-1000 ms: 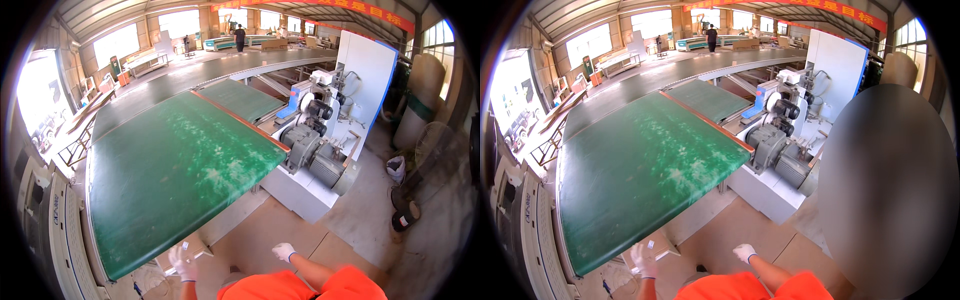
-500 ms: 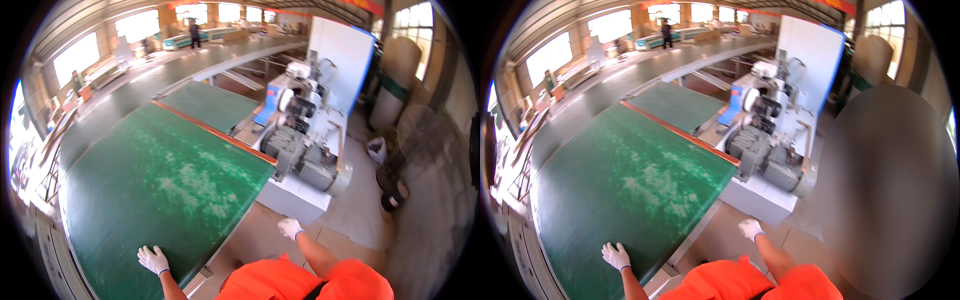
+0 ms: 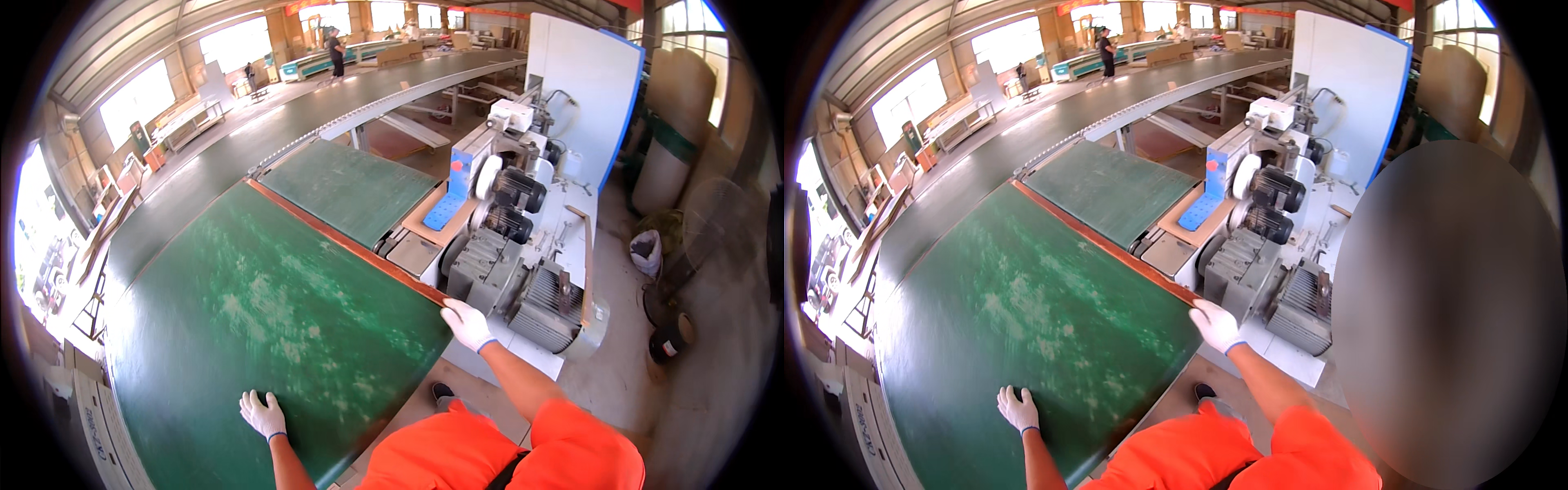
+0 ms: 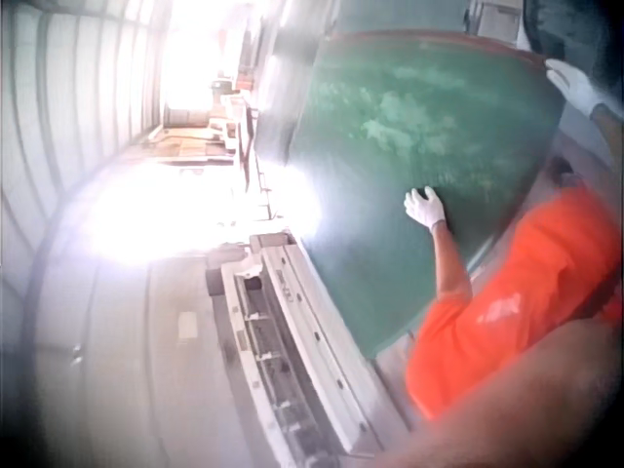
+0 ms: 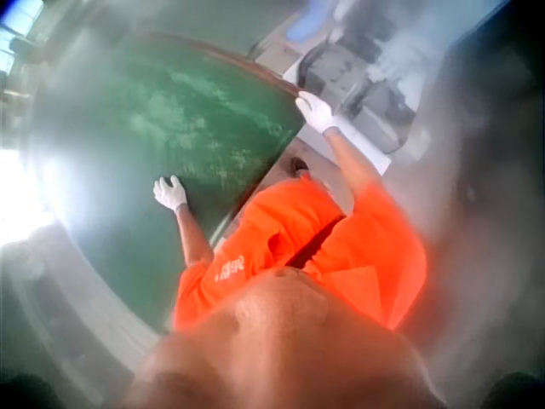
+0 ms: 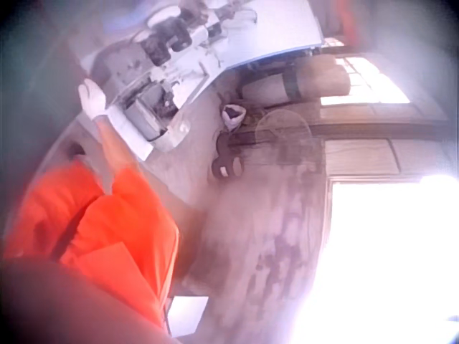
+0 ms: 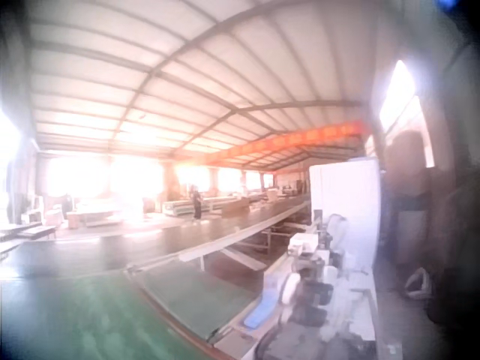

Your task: The person repeatedly feeds wooden panels into an edge-banding machine, removes them after processing, and stacks them on a nearby cabinet.

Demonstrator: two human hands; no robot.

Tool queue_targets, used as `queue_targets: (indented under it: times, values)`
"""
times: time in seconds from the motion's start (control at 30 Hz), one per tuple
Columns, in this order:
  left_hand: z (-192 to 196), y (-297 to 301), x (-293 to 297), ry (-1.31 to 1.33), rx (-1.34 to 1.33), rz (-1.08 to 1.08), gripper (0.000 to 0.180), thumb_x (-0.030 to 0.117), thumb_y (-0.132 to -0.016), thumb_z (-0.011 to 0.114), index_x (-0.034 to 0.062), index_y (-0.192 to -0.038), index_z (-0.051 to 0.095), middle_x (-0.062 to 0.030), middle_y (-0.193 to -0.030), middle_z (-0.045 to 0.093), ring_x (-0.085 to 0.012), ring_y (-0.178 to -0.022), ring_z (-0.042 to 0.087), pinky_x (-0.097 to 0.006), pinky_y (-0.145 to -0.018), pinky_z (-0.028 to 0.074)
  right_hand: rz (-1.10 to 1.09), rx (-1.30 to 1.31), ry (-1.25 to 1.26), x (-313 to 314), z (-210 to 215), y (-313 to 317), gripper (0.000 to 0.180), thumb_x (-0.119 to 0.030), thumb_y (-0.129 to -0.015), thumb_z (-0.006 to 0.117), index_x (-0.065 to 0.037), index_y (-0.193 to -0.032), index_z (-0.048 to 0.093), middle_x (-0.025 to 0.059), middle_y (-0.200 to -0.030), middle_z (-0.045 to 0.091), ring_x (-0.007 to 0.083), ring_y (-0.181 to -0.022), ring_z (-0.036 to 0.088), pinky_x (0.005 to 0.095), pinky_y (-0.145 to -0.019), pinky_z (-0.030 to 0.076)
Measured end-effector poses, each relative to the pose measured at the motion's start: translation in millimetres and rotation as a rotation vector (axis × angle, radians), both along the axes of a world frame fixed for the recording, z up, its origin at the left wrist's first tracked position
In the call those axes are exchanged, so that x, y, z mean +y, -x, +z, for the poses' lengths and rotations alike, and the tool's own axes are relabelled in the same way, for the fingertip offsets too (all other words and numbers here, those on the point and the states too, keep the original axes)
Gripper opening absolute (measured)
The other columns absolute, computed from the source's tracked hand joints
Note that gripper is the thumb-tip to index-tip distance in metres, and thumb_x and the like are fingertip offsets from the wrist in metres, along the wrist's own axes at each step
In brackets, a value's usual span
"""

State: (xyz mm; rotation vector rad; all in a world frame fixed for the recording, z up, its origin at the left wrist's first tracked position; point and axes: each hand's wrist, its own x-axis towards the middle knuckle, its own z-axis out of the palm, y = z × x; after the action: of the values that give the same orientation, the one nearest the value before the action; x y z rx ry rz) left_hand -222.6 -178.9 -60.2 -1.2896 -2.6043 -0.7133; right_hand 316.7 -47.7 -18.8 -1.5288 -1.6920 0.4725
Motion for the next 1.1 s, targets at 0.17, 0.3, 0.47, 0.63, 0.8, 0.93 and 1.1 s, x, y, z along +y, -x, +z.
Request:
queue_targets:
  times: [0.17, 0.3, 0.47, 0.63, 0.8, 0.93, 1.1]
  values:
    - [-7, -62, 40, -0.018, -0.003, 0.015, 0.049, 0.033, -0.091, 0.067, 0.0005, -0.128, 0.064, -0.0209, -0.147, 0.056, -0.0382, -0.142, 0.044, -0.051, -0.12, 0.029, 0.41, -0.314, 0.04, 102, 21, 16, 0.085, -0.062, -0.102, 0.045, 0.005, -0.154, 0.038, 0.026, -0.16, 0.037, 0.0408, -0.15, 0.034, 0.0462, -0.124, 0.026]
    - [-11, -116, 62, 0.001, -0.018, -0.013, 0.052, 0.034, -0.091, 0.068, 0.0019, -0.132, 0.062, -0.0209, -0.15, 0.053, -0.0396, -0.145, 0.041, -0.052, -0.123, 0.026, 0.499, -0.505, -0.071, 177, 7, 25, 0.092, -0.067, -0.1, 0.043, 0.006, -0.156, 0.033, 0.0266, -0.163, 0.032, 0.0407, -0.153, 0.028, 0.0463, -0.127, 0.021]
    - [-10, -150, 101, 0.07, -0.094, -0.009, 0.055, 0.035, -0.092, 0.068, 0.0019, -0.135, 0.061, -0.0194, -0.153, 0.049, -0.0396, -0.147, 0.037, -0.052, -0.123, 0.024, 0.562, -0.674, 0.017, 214, -13, 6, 0.095, -0.07, -0.101, 0.036, 0.005, -0.159, 0.029, 0.0227, -0.168, 0.025, 0.0362, -0.157, 0.019, 0.0455, -0.129, 0.013]
    - [10, -161, 164, -0.038, -0.205, -0.099, 0.056, 0.031, -0.092, 0.069, -0.0026, -0.136, 0.059, -0.0263, -0.148, 0.051, -0.0412, -0.141, 0.045, -0.047, -0.118, 0.036, 0.519, -0.713, -0.015, 239, -22, -7, 0.093, -0.068, -0.101, 0.037, 0.004, -0.159, 0.028, 0.0223, -0.169, 0.023, 0.0357, -0.158, 0.018, 0.0454, -0.129, 0.012]
    - [39, -220, 276, -0.069, -0.222, -0.379, 0.059, 0.03, -0.091, 0.07, -0.0044, -0.136, 0.057, -0.0281, -0.148, 0.051, -0.0432, -0.136, 0.05, -0.046, -0.115, 0.04, 0.453, -0.756, 0.029, 259, -15, -38, 0.093, -0.067, -0.101, 0.04, 0.004, -0.16, 0.027, 0.0221, -0.169, 0.02, 0.0359, -0.158, 0.018, 0.0457, -0.129, 0.014]
    - [46, -265, 342, 0.013, -0.173, -0.529, 0.062, 0.034, -0.09, 0.07, -0.0025, -0.138, 0.057, -0.0267, -0.149, 0.05, -0.0427, -0.138, 0.048, -0.048, -0.117, 0.037, 0.433, -0.716, 0.072, 266, -14, -47, 0.093, -0.066, -0.1, 0.042, 0.004, -0.16, 0.027, 0.0219, -0.17, 0.02, 0.037, -0.157, 0.019, 0.0467, -0.128, 0.017]
    - [23, -287, 374, 0.068, -0.241, -0.582, 0.061, 0.037, -0.09, 0.069, -0.0013, -0.137, 0.057, -0.0234, -0.149, 0.051, -0.0403, -0.138, 0.047, -0.05, -0.116, 0.035, 0.431, -0.696, 0.096, 272, -12, -46, 0.094, -0.066, -0.1, 0.043, 0.004, -0.16, 0.027, 0.0219, -0.169, 0.021, 0.0393, -0.155, 0.024, 0.0478, -0.127, 0.019]
